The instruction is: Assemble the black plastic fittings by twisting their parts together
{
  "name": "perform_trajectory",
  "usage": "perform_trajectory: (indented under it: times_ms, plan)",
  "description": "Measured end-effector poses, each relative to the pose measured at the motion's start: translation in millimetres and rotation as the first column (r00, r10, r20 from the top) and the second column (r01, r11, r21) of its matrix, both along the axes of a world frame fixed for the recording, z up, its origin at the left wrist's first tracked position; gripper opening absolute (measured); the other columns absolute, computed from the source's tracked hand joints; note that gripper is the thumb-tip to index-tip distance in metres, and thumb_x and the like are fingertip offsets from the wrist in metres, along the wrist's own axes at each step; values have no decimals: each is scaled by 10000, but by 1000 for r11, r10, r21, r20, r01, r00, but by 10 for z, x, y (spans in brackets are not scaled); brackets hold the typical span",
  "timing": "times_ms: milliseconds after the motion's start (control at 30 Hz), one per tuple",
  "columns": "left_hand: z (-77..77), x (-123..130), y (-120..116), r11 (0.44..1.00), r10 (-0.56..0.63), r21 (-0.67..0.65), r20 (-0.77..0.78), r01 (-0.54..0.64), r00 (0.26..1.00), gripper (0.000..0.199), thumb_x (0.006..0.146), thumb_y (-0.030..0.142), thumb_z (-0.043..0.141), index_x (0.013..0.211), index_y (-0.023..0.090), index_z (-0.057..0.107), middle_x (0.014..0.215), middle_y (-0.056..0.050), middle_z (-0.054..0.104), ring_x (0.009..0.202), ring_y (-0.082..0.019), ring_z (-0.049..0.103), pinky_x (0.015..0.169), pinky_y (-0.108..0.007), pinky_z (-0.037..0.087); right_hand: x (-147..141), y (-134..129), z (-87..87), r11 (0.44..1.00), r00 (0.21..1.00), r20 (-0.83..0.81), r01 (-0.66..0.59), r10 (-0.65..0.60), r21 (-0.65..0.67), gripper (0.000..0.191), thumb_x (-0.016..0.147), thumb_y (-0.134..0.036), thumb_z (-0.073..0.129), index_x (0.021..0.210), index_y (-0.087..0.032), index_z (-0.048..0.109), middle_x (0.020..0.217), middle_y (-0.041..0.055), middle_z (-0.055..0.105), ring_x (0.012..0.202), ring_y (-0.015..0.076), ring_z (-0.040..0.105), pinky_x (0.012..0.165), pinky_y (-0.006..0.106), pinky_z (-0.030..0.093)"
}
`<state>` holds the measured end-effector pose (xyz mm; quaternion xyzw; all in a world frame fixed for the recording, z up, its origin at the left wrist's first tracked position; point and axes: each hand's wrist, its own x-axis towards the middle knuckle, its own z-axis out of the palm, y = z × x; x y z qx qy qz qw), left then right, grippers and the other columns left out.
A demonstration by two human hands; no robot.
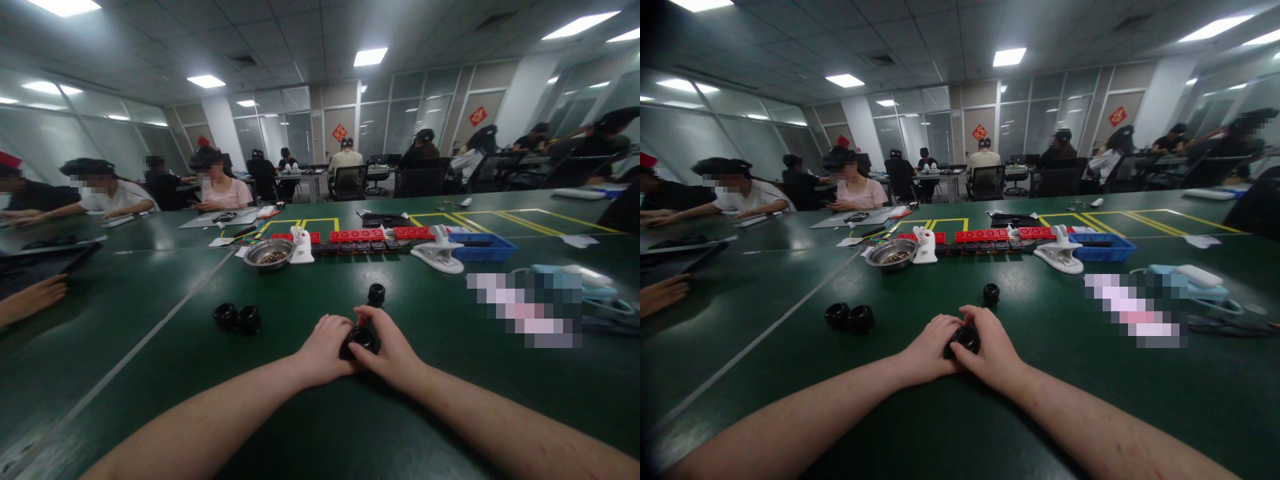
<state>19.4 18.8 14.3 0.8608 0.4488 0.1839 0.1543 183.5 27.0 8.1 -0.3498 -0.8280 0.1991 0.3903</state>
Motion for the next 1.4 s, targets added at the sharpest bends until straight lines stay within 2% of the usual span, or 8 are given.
perform_trajectory:
  times_ms: [200,333,467,700,833,933,1200,1400]
  plan:
    - [-14,-1,4,1000,5,-14,21,-4,1000,567,639,424,641,1112,176,451,1093,-82,513,1033,-258,442,944,-443,290,31,-1,-2,993,993,-21,-115,115,6,478,662,-121,458,1127,-179,363,1058,92,490,993,219,472,872,402,382]
    - [8,8,-5,1000,11,4,5,-11,1000,433,637,402,642,978,168,514,1035,-73,536,982,-247,464,911,-417,327,36,-9,21,998,998,-34,-54,54,22,465,695,-209,524,1129,-169,361,1060,103,476,992,233,465,871,410,379]
    - [5,4,-3,1000,11,-1,6,-11,1000,422,644,409,636,970,169,517,1027,-69,534,979,-242,467,924,-425,313,13,-8,14,1000,1000,-18,7,-7,10,450,684,-233,563,1093,-183,384,962,76,502,910,224,495,821,403,409]
    - [-43,-7,14,1000,25,-1,12,-25,1000,534,624,449,649,1045,162,487,1053,-83,519,1002,-254,454,927,-431,312,16,-5,5,996,996,-37,-84,85,24,427,691,-142,480,1103,-185,376,1012,81,487,955,212,478,845,386,402]
    - [-43,4,13,1000,9,18,7,-9,1000,421,633,427,645,947,176,521,1018,-64,533,972,-243,466,908,-415,333,13,7,12,999,999,-32,-21,22,42,445,689,-190,536,1103,-183,372,1012,85,476,947,225,474,838,406,401]
    - [-51,3,16,1000,18,12,10,-18,1000,450,621,407,657,979,175,511,1026,-66,531,975,-245,467,927,-426,313,4,13,7,1000,1000,-2,5,-5,16,441,677,-215,570,1077,-185,387,952,73,494,887,220,494,795,402,423]
    - [-11,-11,-1,1000,14,-26,20,-13,1000,529,639,414,639,1081,180,466,1089,-79,510,1034,-259,442,945,-446,289,25,-21,31,995,995,-10,-99,100,15,447,677,-133,486,1106,-181,371,1034,86,487,971,217,478,856,397,400]
    - [-35,0,7,1000,12,24,13,-12,1000,453,615,386,662,977,160,509,1024,-72,533,978,-243,467,921,-418,320,13,-7,35,1000,1000,-11,-9,9,24,475,672,-228,579,1100,-175,379,1016,94,487,955,239,482,841,419,405]
